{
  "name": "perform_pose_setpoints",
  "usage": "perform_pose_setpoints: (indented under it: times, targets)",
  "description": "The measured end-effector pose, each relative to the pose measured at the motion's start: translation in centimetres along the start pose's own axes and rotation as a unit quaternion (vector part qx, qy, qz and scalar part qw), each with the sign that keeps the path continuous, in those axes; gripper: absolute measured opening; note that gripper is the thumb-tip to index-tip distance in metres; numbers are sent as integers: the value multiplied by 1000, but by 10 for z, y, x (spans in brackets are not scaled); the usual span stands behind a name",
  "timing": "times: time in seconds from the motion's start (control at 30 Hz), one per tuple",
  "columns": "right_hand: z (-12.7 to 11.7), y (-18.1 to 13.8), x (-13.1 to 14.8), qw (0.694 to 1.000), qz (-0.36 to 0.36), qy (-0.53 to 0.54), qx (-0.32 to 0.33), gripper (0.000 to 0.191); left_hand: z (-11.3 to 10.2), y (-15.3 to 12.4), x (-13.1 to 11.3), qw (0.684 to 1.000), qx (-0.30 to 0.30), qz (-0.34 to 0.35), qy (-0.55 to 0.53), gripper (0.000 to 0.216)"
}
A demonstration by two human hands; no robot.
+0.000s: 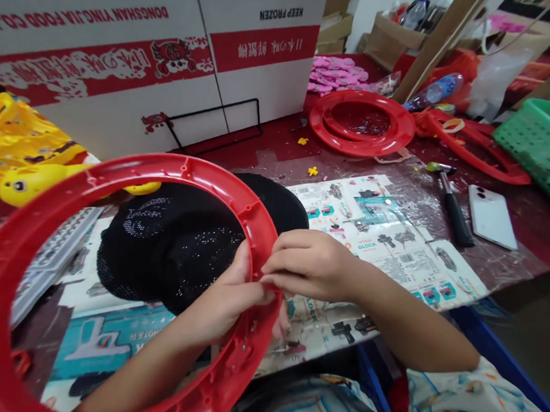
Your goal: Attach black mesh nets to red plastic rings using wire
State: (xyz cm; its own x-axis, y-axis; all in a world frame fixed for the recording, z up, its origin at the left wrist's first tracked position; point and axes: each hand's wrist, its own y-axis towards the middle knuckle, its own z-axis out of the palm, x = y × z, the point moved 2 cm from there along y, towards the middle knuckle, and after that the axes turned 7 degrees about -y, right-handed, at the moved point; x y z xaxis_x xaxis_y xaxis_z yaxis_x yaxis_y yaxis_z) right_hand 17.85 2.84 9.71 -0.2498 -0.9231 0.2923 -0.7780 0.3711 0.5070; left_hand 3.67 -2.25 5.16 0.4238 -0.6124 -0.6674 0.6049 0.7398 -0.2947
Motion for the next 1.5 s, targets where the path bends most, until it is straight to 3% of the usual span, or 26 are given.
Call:
perform_pose_setpoints:
  times: [0.1,0.2,0.3,0.4,0.47,0.63,0.77,0.93,1.13,1.23,1.33,1.5]
  targets:
    - [0,-1,0,997,-18,-65,-24,23,1,1,0,1000,-12,6,-13,62]
    - [-2,-1,2,989,-52,-137,-7,29,1,1,0,1000,-30,6,-5,63]
    - [-5,0,5,989,-67,-124,37,34,0,0,-1,999,-32,-3,10,64]
    - [-7,1,7,995,-22,-72,65,32,-1,0,-1,999,-27,-20,13,64]
    - [-8,1,7,997,3,-51,52,28,-1,-1,1,999,-15,-32,13,64]
    - [-5,-1,3,994,-59,-94,-8,24,2,-4,4,998,-15,-41,36,66]
    - [-6,-2,0,995,-27,-84,-34,22,4,-8,-2,997,-36,-26,68,72]
    - [-7,-1,2,998,12,-29,-50,17,7,-12,-7,998,-4,-46,50,76]
    - [-13,-2,0,993,-22,-111,-38,18,-3,-13,-1,991,-29,-12,132,80]
    - [-17,-3,-1,990,-49,-132,-24,20,-10,-14,-2,971,-65,-4,228,84]
    - [-18,-3,-1,988,-55,-142,-14,21,-11,-12,-3,954,-79,34,288,75]
    - [-18,-3,-5,993,-17,-111,-26,17,-2,0,2,984,-16,86,154,63]
